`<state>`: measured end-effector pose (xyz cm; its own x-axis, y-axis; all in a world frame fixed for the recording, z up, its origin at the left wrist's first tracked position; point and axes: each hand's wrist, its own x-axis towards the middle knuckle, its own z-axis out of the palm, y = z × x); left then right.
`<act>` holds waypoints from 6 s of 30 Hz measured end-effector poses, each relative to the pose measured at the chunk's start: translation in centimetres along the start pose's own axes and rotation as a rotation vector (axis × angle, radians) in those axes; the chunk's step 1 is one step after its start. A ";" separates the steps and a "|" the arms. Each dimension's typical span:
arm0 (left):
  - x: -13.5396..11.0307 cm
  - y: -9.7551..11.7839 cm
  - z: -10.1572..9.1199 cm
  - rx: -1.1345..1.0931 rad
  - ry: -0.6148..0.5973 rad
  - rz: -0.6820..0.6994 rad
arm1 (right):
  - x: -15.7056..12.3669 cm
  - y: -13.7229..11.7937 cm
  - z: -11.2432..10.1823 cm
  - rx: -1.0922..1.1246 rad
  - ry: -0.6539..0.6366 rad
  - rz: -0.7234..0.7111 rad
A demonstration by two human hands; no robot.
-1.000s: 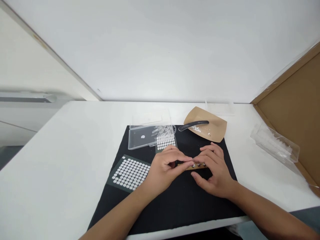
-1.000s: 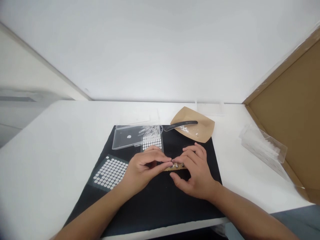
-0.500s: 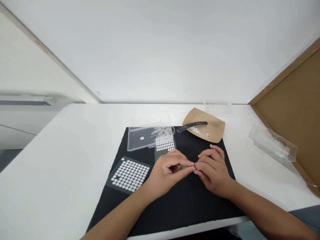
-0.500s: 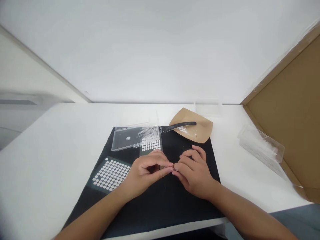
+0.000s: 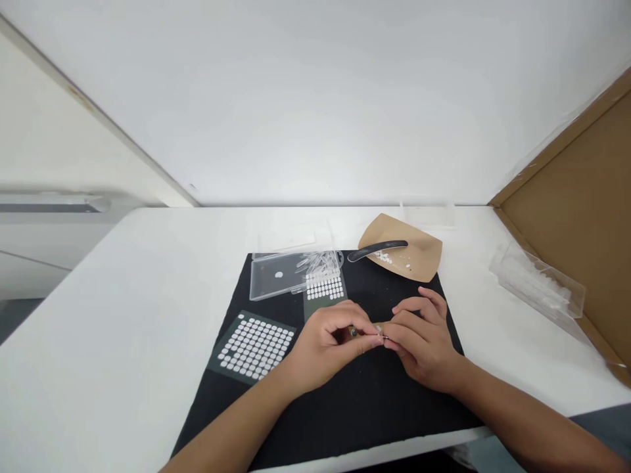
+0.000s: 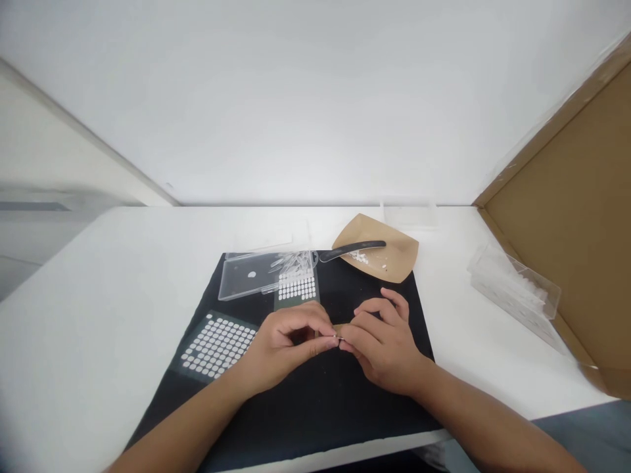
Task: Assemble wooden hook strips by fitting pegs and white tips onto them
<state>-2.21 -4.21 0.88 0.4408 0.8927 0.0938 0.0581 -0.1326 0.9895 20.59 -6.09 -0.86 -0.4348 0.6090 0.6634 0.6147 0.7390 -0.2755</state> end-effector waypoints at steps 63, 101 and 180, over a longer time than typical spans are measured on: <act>0.0 -0.9 0.6 -0.292 0.056 -0.145 | 0.7 0.5 -1.0 -0.085 0.140 0.001; 0.1 -2.0 0.8 0.325 0.190 0.254 | 0.6 3.0 -2.8 -0.098 0.252 0.148; 2.6 0.5 0.8 0.356 -0.016 0.460 | 0.6 1.3 -1.0 0.078 0.102 0.153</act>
<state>-0.34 -2.28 1.57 0.5050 0.7028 0.5011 0.1539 -0.6446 0.7489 21.77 -5.04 -0.12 -0.2686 0.6865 0.6757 0.6140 0.6625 -0.4290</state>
